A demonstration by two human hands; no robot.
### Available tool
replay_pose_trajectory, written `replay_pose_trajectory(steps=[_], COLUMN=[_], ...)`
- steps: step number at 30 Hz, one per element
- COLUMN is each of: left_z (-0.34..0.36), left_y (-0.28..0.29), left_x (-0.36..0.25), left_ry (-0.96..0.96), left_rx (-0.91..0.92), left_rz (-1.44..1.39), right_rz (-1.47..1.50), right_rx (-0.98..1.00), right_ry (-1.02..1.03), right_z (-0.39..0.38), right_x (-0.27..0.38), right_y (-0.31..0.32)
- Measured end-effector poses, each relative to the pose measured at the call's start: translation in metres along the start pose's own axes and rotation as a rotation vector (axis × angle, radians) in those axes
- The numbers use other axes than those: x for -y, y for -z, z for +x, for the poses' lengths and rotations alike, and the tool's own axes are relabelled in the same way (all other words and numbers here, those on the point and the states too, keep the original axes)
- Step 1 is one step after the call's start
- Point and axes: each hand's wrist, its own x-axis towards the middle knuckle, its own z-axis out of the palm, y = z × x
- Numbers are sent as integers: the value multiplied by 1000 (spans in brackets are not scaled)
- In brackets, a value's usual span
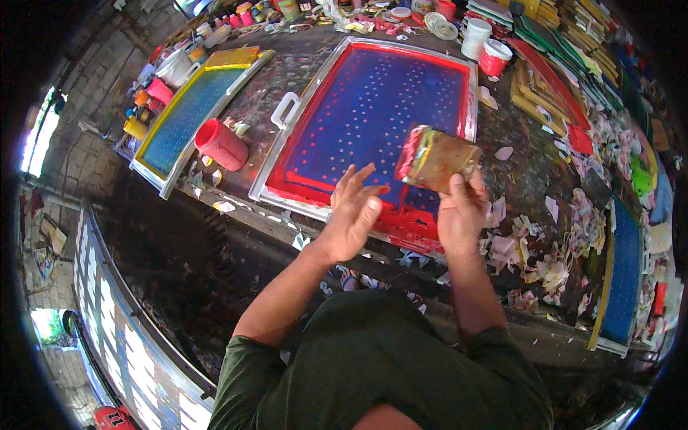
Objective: The person cleans debris from a workbench, then handles two screen printing frames. They pour yellow ink into a yellow-framed screen and use a squeegee to spread the ink across the mesh. The person then carries the frame to a printing table and positions it over a fabric.
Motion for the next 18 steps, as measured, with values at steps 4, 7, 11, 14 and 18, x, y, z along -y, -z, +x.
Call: replay_pose_trajectory(steps=[4, 7, 11, 14, 18], left_z=[-2, -12, -20, -22, -25], left_y=[-38, -55, -46, -32, -17], left_x=[10, 11, 13, 8, 0], left_ry=[-134, -164, -137, -125, -106], left_rx=[-2, 87, 151, 159, 126], left_rz=[500, 716, 729, 707, 634], right_rz=[-50, -123, -153, -129, -162], right_rx=[3, -26, -78, -73, -132], right_ry=[112, 154, 207, 233, 268], right_z=[19, 15, 8, 0, -3], right_x=[37, 54, 57, 69, 96], right_y=[8, 14, 27, 42, 66])
